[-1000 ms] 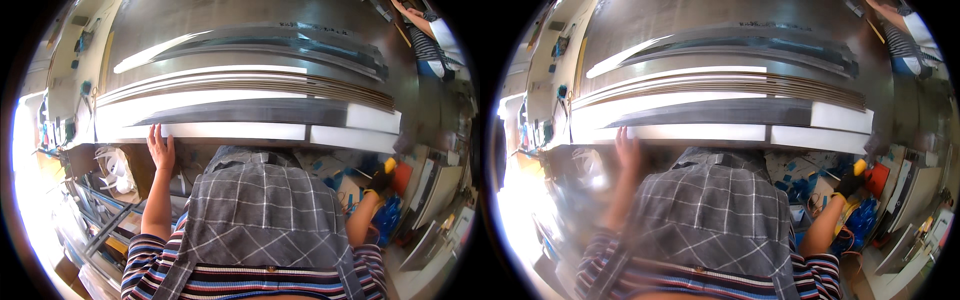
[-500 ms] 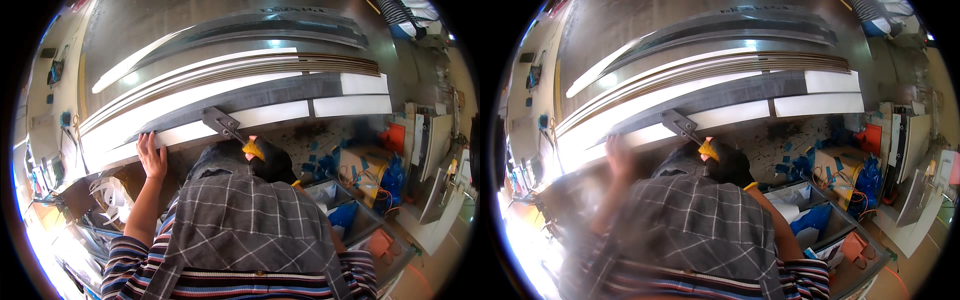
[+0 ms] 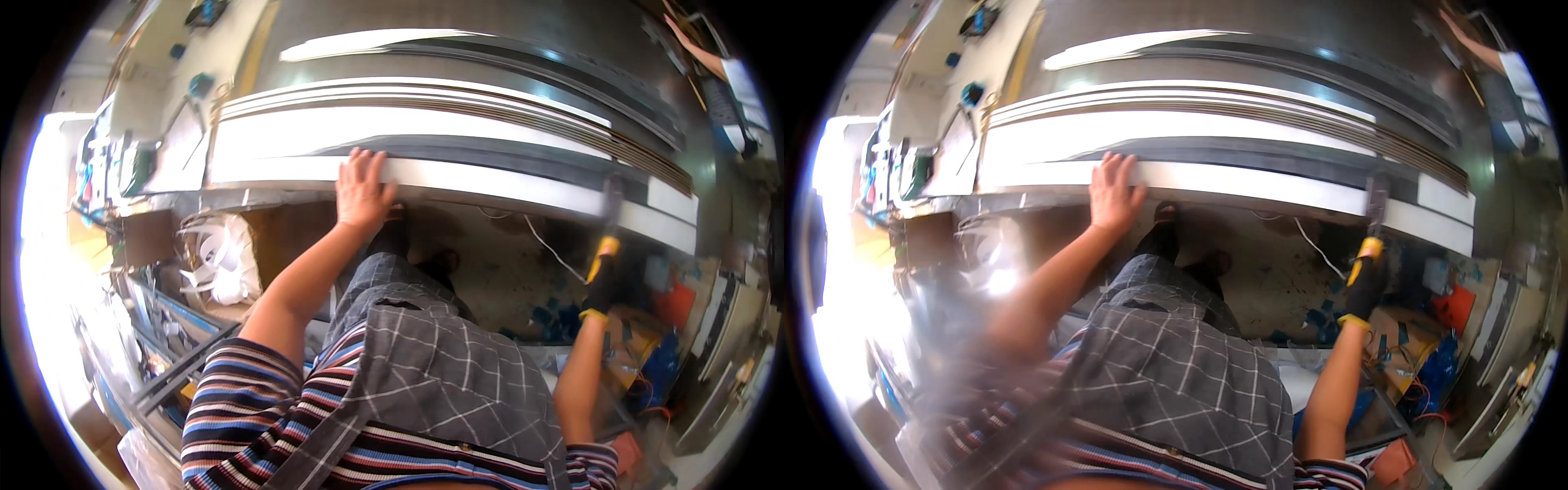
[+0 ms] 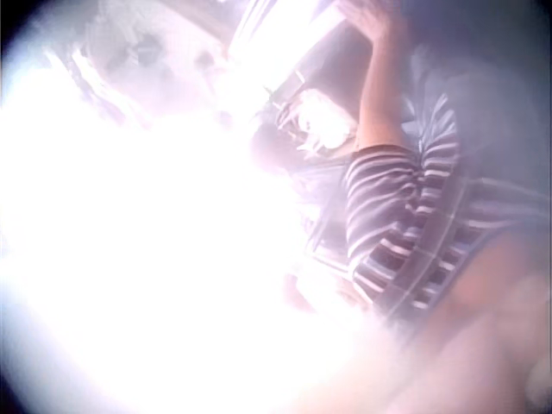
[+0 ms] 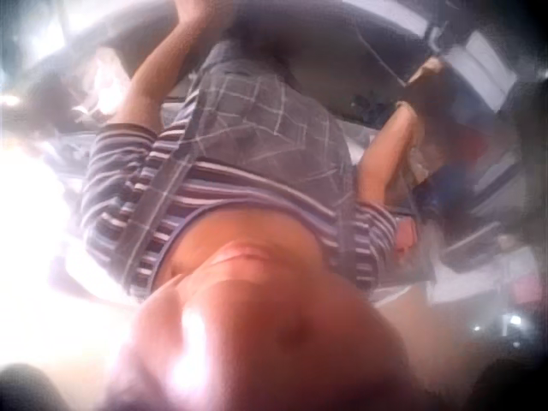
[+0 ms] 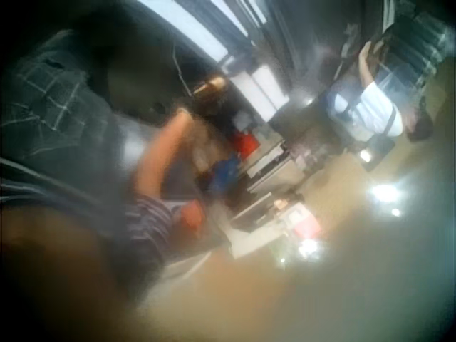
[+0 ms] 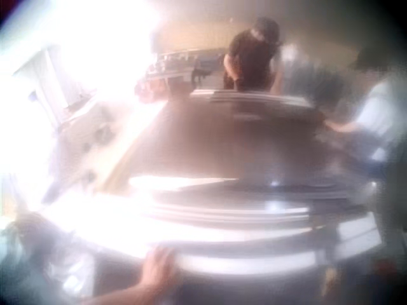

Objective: The person applies a liquid from a container onto long metal strips using a brush and then stacks the strips together on a metal workbench.

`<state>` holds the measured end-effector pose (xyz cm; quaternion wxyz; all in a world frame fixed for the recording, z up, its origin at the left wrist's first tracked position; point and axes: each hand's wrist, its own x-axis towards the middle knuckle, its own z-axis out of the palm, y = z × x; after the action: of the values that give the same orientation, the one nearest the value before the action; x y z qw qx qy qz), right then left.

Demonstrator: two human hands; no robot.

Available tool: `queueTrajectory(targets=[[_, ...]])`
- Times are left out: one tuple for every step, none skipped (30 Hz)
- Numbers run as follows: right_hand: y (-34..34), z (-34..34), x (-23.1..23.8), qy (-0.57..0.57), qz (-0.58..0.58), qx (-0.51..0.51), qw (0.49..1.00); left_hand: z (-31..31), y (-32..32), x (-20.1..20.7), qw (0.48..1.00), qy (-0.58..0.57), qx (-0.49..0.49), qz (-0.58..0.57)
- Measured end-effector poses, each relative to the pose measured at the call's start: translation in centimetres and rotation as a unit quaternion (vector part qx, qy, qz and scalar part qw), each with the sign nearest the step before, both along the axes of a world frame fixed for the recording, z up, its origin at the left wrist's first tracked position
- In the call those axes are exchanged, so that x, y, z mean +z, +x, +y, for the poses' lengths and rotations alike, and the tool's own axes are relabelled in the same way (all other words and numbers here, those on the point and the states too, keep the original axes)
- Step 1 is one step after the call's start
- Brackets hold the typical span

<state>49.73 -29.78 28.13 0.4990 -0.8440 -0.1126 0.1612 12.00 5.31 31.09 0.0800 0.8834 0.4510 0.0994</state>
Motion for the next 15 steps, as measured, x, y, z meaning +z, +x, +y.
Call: queueTrajectory(targets=[[-4.6,2.3,1.8,-0.036,-0.021,0.05,0.998,-0.1,-0.4,0.3,1.0,-0.006,0.002,-0.024],[-9.1,5.0,4.2,-0.057,-0.026,0.086,0.994,-0.3,-0.8,0.6,0.999,-0.016,0.009,-0.042],[-13.3,7.2,6.0,-0.08,-0.034,0.116,0.989,-0.4,-0.9,1.2,0.998,-0.028,0.009,-0.056],[-16.4,8.8,6.3,-0.089,-0.036,0.144,0.985,-0.5,-1.3,1.5,0.996,-0.051,0.01,-0.066],[-18.9,10.3,6.2,-0.099,-0.04,0.168,0.98,-0.3,-1.6,1.8,0.994,-0.074,0.007,-0.079],[-21.1,11.8,5.7,-0.08,-0.092,0.205,0.971,-0.2,-1.9,2.0,0.974,-0.145,0.007,-0.174],[-23.6,13.8,6.1,-0.062,-0.139,0.242,0.958,0.3,-2.8,2.2,0.94,-0.217,0.008,-0.263],[-25.9,15.7,6.9,-0.072,-0.105,0.26,0.957,1.1,-3.9,2.3,0.866,-0.313,0.004,-0.39],[-28.3,17.9,8.2,-0.085,-0.07,0.277,0.955,1.6,-5.5,2.4,0.858,-0.311,0.016,-0.408],[-30.3,19.9,8.2,-0.087,-0.082,0.302,0.946,1.9,-7.3,2.9,0.851,-0.305,0.027,-0.426],[-32.2,21.9,8.2,-0.088,-0.093,0.329,0.936,2.2,-9.5,3.4,0.844,-0.298,0.04,-0.444],[-34.1,23.9,8.1,-0.089,-0.104,0.356,0.924,2.4,-12.2,3.8,0.84,-0.3,0.064,-0.448],[-35.5,25.7,8.2,-0.064,-0.12,0.376,0.917,2.4,-14.5,4.7,0.848,-0.299,0.099,-0.426],[-37.2,27.7,7.9,-0.034,-0.136,0.386,0.912,2.9,-16.9,4.5,0.833,-0.299,0.125,-0.448],[-39.5,30.0,8.0,-0.043,-0.111,0.411,0.904,3.1,-19.7,4.6,0.793,-0.31,0.146,-0.504]])
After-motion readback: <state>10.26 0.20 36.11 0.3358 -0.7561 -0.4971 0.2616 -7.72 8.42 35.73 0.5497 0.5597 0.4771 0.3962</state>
